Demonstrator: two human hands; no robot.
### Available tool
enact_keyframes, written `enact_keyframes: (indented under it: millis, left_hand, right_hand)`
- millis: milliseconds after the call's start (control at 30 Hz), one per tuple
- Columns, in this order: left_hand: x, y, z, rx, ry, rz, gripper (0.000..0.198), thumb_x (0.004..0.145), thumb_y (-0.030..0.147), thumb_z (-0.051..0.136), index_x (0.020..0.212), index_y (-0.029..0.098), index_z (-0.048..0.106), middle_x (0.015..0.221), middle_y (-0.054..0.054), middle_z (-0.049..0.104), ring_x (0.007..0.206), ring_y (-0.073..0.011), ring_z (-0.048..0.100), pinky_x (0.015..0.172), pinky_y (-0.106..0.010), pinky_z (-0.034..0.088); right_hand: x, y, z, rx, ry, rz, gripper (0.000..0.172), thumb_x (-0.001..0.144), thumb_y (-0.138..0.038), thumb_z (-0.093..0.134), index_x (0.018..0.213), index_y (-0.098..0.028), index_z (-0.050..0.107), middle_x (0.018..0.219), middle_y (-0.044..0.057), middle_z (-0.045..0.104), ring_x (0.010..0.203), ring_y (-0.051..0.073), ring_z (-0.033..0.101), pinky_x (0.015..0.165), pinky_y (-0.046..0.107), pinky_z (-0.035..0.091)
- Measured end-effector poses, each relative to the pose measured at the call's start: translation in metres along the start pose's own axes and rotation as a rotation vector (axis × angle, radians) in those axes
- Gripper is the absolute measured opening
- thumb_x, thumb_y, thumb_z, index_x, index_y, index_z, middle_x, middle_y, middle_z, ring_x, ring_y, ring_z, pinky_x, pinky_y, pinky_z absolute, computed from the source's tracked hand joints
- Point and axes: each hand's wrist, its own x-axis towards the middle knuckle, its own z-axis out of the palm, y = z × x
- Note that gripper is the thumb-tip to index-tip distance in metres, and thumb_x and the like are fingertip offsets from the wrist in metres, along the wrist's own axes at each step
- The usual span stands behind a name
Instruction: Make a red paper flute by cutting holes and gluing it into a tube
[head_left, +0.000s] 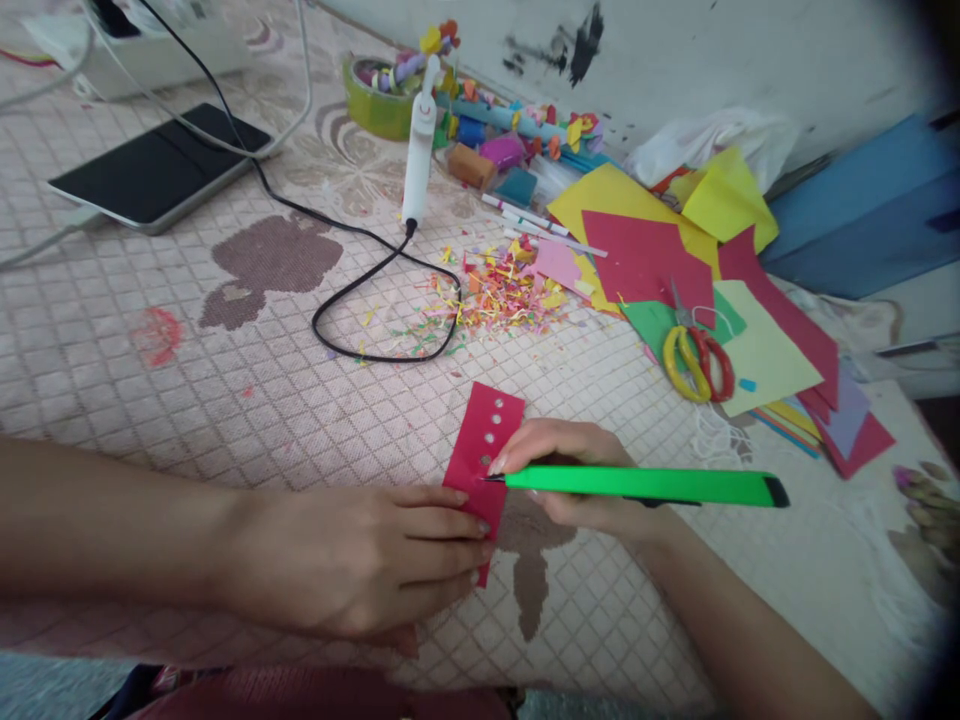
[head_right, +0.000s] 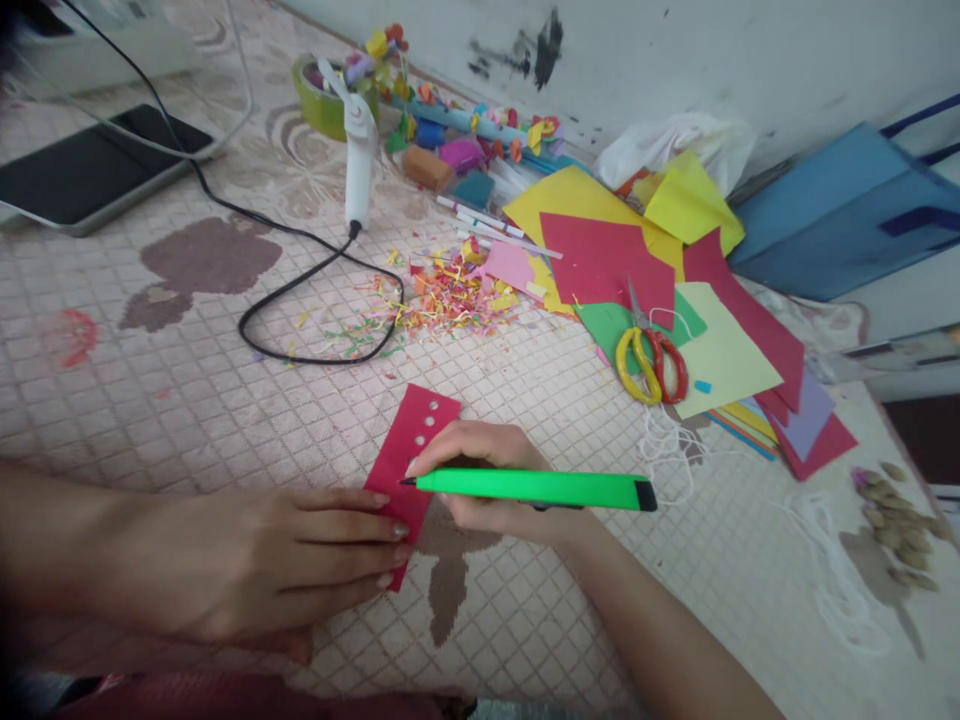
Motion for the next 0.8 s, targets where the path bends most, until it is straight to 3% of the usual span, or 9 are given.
enact_keyframes:
  millis: [267, 500, 800]
  left_hand:
    - [0.0005, -0.0002, -0.0003, 0.011, 0.019, 0.001, 0.038, 0.105, 0.028, 0.045, 0.131, 0.007, 0.064, 0.135, -0.011, 0.067, 0.133, -0.0231, 0.056, 0.121, -0.037, 0.04]
    - [0.0007, 0.0, 0.0011, 0.009, 0.023, -0.001, 0.039, 0.106, 0.027, 0.045, 0.131, 0.006, 0.064, 0.137, -0.011, 0.066, 0.135, -0.0234, 0.055, 0.123, -0.036, 0.035]
    - [0.001, -0.0003, 0.0001, 0.01, 0.008, -0.003, 0.04, 0.107, 0.029, 0.041, 0.131, 0.007, 0.064, 0.137, -0.01, 0.066, 0.137, -0.0228, 0.053, 0.125, -0.035, 0.031]
  right_hand:
    - [0.0008, -0.0011, -0.0004, -0.005, -0.001, 0.023, 0.017, 0.087, -0.019, 0.064, 0.101, -0.021, 0.073, 0.094, 0.006, 0.077, 0.086, 0.018, 0.072, 0.073, 0.03, 0.056]
    - [0.0005, 0.0006, 0.0004, -0.037, -0.01, 0.007, 0.021, 0.085, -0.013, 0.064, 0.103, -0.023, 0.072, 0.093, 0.004, 0.077, 0.084, 0.017, 0.071, 0.074, 0.029, 0.055]
    - [0.0013, 0.0029, -0.0062, 0.006, -0.087, -0.025, 0.02, 0.092, -0.033, 0.066, 0.108, -0.022, 0.072, 0.099, 0.007, 0.077, 0.092, 0.019, 0.07, 0.081, 0.034, 0.055]
